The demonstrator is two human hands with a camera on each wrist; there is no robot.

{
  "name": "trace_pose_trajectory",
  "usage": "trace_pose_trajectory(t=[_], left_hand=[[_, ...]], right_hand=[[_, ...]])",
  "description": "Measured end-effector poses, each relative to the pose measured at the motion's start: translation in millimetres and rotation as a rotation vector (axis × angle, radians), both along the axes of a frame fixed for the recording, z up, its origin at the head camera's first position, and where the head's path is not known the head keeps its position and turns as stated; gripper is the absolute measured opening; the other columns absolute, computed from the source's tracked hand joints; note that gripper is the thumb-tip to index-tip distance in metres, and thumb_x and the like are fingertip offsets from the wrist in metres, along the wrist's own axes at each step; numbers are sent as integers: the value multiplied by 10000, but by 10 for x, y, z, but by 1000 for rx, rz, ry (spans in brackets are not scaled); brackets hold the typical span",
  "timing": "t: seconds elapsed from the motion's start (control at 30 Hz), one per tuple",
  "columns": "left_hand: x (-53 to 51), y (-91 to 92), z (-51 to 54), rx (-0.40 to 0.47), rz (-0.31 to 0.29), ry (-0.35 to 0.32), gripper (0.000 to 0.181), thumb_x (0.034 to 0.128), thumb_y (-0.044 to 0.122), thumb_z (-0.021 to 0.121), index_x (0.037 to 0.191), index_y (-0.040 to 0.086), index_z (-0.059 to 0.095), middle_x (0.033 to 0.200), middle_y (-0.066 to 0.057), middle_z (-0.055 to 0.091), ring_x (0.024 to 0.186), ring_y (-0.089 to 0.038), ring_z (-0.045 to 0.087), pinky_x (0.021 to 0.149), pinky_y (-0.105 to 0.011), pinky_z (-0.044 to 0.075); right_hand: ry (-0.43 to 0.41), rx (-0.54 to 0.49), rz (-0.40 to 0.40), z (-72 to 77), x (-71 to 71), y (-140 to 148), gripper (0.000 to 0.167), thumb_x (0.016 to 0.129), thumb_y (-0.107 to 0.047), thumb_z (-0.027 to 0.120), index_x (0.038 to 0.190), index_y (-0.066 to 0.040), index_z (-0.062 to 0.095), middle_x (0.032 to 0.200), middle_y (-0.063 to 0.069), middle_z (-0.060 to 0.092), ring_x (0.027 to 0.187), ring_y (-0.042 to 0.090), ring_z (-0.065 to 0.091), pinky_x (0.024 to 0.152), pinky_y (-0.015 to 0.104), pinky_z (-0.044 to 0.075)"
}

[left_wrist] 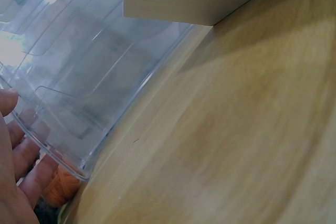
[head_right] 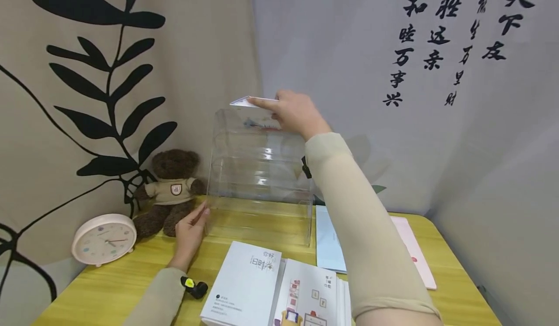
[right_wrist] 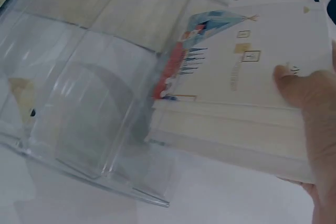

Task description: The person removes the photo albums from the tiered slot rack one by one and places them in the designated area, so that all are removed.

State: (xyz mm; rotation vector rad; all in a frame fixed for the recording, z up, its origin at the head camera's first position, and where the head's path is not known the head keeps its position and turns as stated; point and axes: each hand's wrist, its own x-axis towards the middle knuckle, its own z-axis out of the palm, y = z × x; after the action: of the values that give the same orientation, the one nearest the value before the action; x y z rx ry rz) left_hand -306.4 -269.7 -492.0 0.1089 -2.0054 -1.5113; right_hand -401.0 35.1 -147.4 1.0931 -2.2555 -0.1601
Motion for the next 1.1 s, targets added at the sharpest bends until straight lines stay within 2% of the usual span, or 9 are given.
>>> trace_pose_trajectory(t=[0.2,0.3,0.47,0.53,0.67,0.83,1.1], left_hand=[[-1,-16,0,-18,6,-9,380,962,448,669,1315,309,685,1227,5,709,962,-127,682,707,-150,503],[5,-22,-3,-15,9,-1,367,961,422,683,1306,300,694,1226,16,708,983,-135,686,728,-119,497],[30,-28,4,-14,3,-23,383,961,436,677,1319,299,685,1249,-10,699,1051,-192,683,750,-105,482],[36,-27,3,-15,3,-31,391,962,443,672,1324,297,680,1248,-26,698,1055,-207,685,744,-117,484],[34,-20,-3,-12,4,-43,398,960,456,668,1325,299,678,1238,-35,703,1030,-213,691,735,-140,494],[22,-6,4,-7,1,-39,392,962,450,668,1324,298,679,1211,-56,716,1002,-226,693,718,-148,494],[-1,-7,13,-12,14,-16,371,961,431,677,1307,297,693,1217,-26,711,1054,-220,692,742,-88,486]], right_hand=[[60,13,62,-112,-6,14,636,1033,-176,601,1539,-479,363,768,16,537,569,196,418,513,352,422],[106,20,96,-182,15,1,670,1023,-79,584,1532,-468,386,779,21,556,542,188,390,473,338,382],[182,43,91,-320,56,-34,873,919,137,479,1537,-470,373,855,53,602,520,184,373,438,318,322],[200,44,89,-371,67,-34,907,882,152,464,1538,-468,367,913,69,639,513,184,385,429,315,321],[233,25,91,-441,84,-22,892,883,133,493,1539,-459,371,1013,86,677,525,186,434,419,313,341],[293,-18,100,-454,108,0,842,910,116,471,1535,-444,391,1048,87,672,562,195,487,415,320,360],[343,-126,186,-386,231,68,785,906,103,421,1497,-411,475,1042,83,679,598,201,487,407,311,314]])
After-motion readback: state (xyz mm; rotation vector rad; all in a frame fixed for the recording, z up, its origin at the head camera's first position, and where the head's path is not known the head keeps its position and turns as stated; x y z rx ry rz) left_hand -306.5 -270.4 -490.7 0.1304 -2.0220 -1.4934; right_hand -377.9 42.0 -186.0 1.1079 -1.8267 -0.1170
